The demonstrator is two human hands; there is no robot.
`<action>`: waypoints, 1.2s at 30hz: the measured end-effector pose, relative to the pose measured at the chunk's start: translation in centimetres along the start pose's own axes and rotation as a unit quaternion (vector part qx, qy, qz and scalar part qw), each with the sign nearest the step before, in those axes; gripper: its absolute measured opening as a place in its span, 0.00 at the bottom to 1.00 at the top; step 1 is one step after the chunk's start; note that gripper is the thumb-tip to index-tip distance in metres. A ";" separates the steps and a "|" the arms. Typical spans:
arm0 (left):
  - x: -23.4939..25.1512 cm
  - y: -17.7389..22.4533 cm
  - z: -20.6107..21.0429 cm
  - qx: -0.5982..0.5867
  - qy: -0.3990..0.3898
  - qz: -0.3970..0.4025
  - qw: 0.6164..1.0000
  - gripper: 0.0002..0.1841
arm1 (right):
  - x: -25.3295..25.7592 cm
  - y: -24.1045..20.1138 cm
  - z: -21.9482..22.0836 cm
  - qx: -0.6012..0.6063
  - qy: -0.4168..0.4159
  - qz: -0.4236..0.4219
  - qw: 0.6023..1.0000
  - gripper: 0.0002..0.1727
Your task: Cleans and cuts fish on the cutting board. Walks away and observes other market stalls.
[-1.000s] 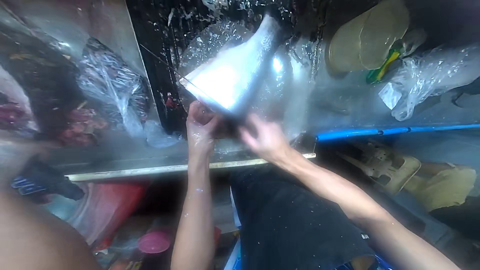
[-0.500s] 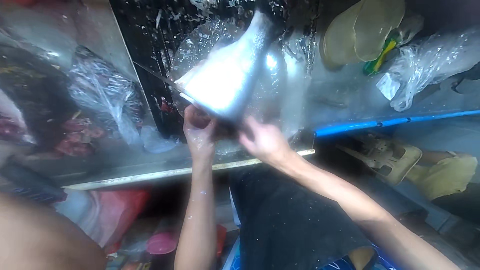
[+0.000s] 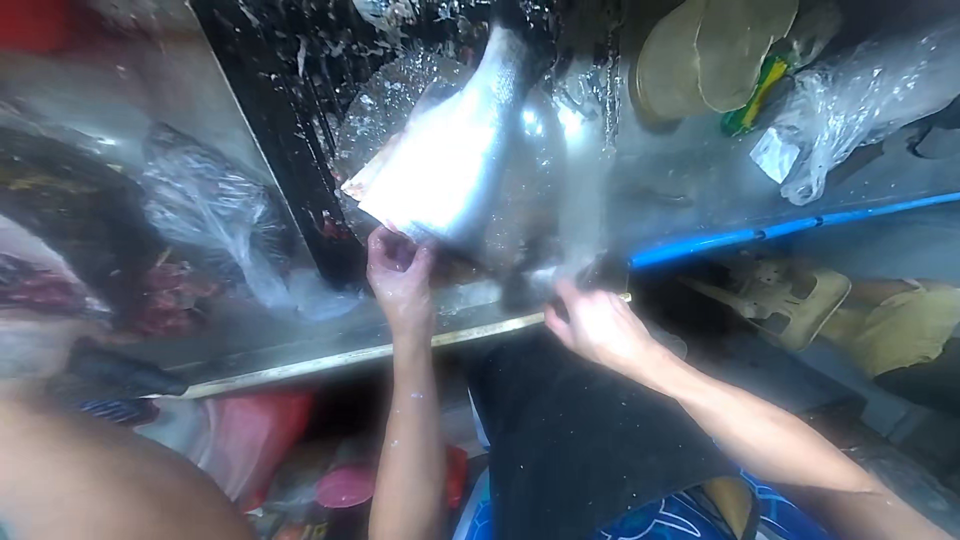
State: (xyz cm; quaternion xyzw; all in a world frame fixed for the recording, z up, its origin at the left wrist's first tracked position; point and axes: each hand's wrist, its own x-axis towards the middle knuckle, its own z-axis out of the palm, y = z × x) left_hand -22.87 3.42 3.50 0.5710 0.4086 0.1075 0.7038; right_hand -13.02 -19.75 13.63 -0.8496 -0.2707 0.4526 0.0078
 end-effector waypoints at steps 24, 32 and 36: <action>2.2 2.5 -1.5 -0.044 -0.006 -0.133 0.990 0.10 | 3.0 -7.8 -3.8 -0.006 -0.011 0.053 0.999 0.20; 5.1 3.1 -1.4 -0.066 0.026 -0.205 0.976 0.10 | 4.7 -8.4 -4.0 0.011 0.018 0.049 0.999 0.21; 5.7 3.5 -1.2 -0.117 0.058 -0.240 0.962 0.07 | 4.4 -7.8 -4.7 -0.006 0.012 0.039 0.999 0.21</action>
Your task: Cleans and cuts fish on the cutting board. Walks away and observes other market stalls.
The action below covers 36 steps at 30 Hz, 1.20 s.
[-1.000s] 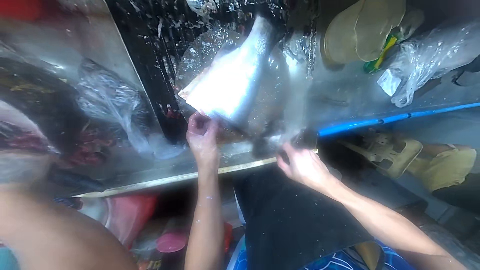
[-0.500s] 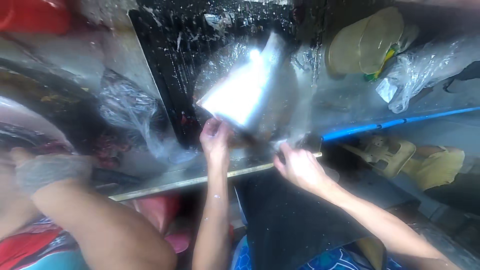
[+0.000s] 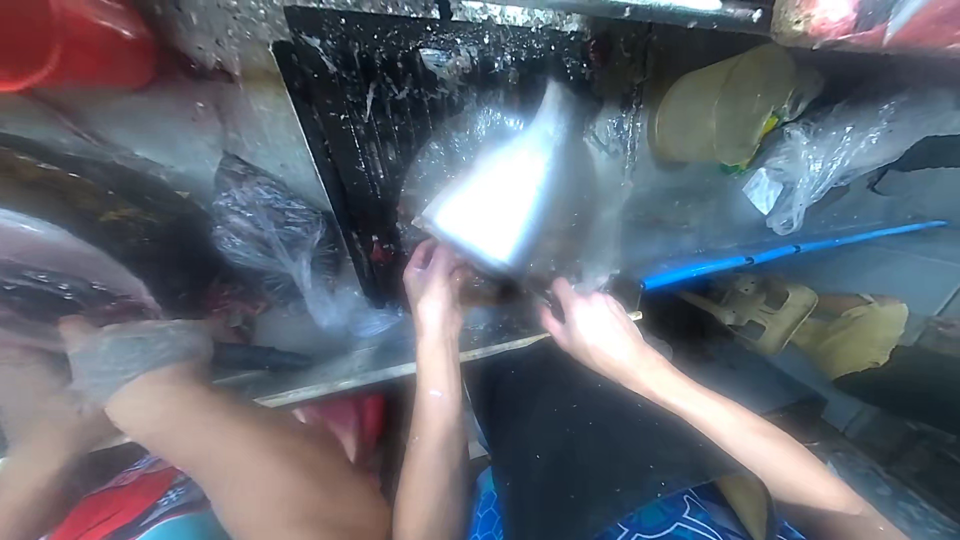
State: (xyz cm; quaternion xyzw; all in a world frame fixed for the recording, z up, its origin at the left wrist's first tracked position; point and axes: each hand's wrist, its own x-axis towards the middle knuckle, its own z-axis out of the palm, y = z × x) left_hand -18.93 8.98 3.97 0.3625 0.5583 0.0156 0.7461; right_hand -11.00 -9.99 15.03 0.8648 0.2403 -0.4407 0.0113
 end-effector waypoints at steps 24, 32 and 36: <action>-1.3 -1.7 0.5 0.005 0.002 0.067 0.998 0.05 | 2.9 -4.0 -2.8 -0.039 -0.050 0.026 0.998 0.20; 0.1 -2.7 0.7 -0.003 0.006 0.175 0.984 0.08 | 4.1 -3.2 -0.5 0.033 0.040 -0.031 0.998 0.18; 0.3 -4.1 1.0 0.004 -0.004 0.227 0.974 0.09 | 7.2 -5.5 -1.0 0.032 0.008 -0.019 0.999 0.19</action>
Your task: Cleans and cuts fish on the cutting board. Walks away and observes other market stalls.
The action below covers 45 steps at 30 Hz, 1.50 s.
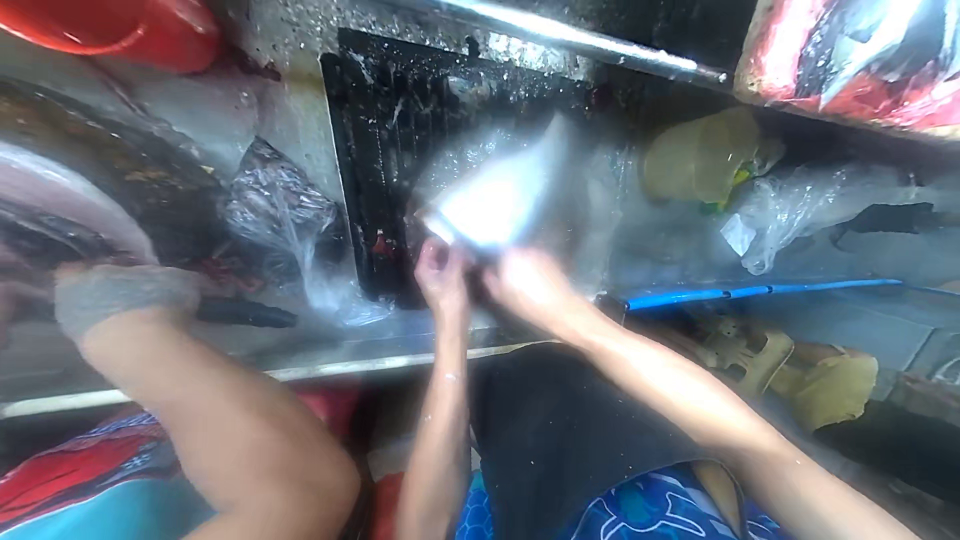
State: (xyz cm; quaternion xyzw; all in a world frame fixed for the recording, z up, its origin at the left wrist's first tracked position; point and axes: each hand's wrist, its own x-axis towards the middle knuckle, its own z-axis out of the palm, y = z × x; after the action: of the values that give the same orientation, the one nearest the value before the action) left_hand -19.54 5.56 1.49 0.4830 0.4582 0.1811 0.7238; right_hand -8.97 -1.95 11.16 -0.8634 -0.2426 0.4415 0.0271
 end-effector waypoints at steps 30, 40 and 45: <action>-0.5 -7.6 7.5 0.222 0.322 0.382 0.837 0.19 | -1.2 14.7 11.5 0.228 0.155 -0.219 0.936 0.31; -0.7 -7.2 8.3 0.215 0.311 0.378 0.845 0.20 | -9.8 18.3 7.2 0.071 -0.041 0.022 0.996 0.43; -1.2 -6.0 8.1 0.219 0.314 0.319 0.867 0.19 | -9.8 18.3 7.0 0.080 0.008 -0.035 0.996 0.39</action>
State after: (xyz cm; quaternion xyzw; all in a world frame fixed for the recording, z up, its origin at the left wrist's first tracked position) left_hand -14.45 -2.45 -2.23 0.6661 0.5106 0.4393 0.3203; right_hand -11.99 -23.59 9.40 -0.8531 -0.2363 0.4513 0.1132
